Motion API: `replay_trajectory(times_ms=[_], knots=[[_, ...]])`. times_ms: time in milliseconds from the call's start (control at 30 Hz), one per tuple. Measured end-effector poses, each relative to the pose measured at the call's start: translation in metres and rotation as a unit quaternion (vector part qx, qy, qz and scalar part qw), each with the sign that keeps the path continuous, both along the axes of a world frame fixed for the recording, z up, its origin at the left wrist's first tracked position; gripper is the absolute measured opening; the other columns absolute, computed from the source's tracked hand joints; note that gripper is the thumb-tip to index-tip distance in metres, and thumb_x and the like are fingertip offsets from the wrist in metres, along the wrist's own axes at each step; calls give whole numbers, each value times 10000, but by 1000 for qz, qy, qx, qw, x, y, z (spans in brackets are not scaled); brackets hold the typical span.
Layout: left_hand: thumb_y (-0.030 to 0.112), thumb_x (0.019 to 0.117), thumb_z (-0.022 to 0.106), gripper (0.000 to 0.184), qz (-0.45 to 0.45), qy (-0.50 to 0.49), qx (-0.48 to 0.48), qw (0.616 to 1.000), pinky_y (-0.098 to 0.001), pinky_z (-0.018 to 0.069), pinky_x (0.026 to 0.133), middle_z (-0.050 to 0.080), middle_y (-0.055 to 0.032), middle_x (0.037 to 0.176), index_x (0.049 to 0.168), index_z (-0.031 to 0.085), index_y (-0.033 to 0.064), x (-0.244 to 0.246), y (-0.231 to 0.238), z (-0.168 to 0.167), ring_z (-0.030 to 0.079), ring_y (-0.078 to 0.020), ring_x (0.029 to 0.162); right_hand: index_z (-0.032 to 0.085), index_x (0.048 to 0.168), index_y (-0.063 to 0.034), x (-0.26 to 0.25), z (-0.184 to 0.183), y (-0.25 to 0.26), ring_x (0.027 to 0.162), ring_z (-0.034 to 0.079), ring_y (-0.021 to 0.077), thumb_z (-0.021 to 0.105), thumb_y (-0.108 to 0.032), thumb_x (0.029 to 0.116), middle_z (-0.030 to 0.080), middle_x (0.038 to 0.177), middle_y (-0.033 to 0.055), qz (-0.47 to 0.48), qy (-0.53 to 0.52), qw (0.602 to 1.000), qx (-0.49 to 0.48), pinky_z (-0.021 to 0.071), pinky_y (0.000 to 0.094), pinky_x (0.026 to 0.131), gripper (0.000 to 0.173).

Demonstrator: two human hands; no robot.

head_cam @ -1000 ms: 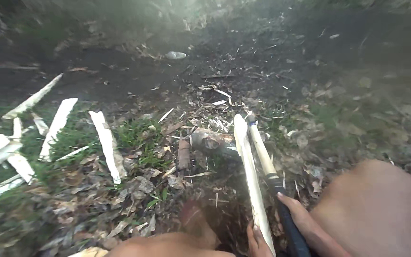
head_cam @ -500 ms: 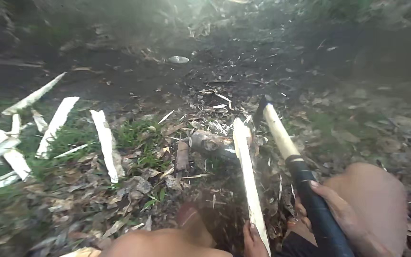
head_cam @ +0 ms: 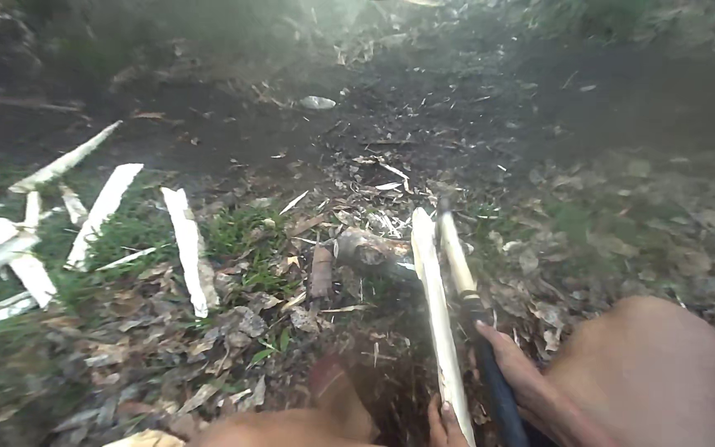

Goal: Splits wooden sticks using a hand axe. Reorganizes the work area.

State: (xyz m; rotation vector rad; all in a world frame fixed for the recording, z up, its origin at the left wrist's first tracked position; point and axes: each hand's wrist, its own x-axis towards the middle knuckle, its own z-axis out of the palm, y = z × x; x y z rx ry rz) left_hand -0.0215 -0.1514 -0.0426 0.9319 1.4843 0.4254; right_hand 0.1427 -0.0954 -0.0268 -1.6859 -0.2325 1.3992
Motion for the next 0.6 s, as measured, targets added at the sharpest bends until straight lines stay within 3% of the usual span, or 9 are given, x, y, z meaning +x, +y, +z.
replay_trajectory(times_ms=[200, 333, 400, 500, 600], knots=[[253, 1127, 364, 472, 6, -6, -35, 999, -504, 489, 1023, 613, -298, 1292, 1477, 442, -55, 1, 6, 5, 638, -347, 1150, 567, 1055, -31, 5, -5, -7, 517, 613, 183, 310, -442, 1121, 609, 669, 92, -52, 91, 995, -1, 555, 321, 483, 488], [282, 1129, 365, 478, 16, 0, -50, 999, -512, 483, 1024, 612, -291, 1296, 1471, 462, -37, -1, 10, 8, 628, -346, 1162, 570, 1149, -51, 4, -5, -13, 534, 608, 224, 349, -520, 1092, 607, 710, 117, -106, 147, 982, -54, 548, 368, 491, 521], [291, 1128, 368, 477, 11, 4, -45, 999, -514, 481, 1028, 615, -286, 1289, 1462, 471, -34, -2, 10, 9, 625, -346, 1167, 559, 1166, -38, 4, -4, -10, 523, 610, 218, 403, -471, 1102, 606, 702, 114, -75, 88, 992, -57, 557, 363, 484, 465], [275, 1125, 382, 479, -1, 12, -28, 1000, -540, 457, 1058, 603, -310, 1309, 1454, 475, -59, -1, 10, 9, 605, -385, 1209, 564, 1117, 5, 12, 10, -4, 536, 638, 210, 550, -242, 1062, 639, 713, 106, 1, -5, 999, -35, 590, 367, 527, 254], [288, 1127, 377, 483, -10, 21, -31, 999, -546, 465, 1044, 612, -303, 1299, 1455, 473, -52, -1, 8, 8, 617, -386, 1190, 570, 1087, 3, 19, 29, -6, 542, 649, 214, 570, -187, 1022, 650, 716, 104, 20, -25, 999, -28, 598, 370, 534, 201]])
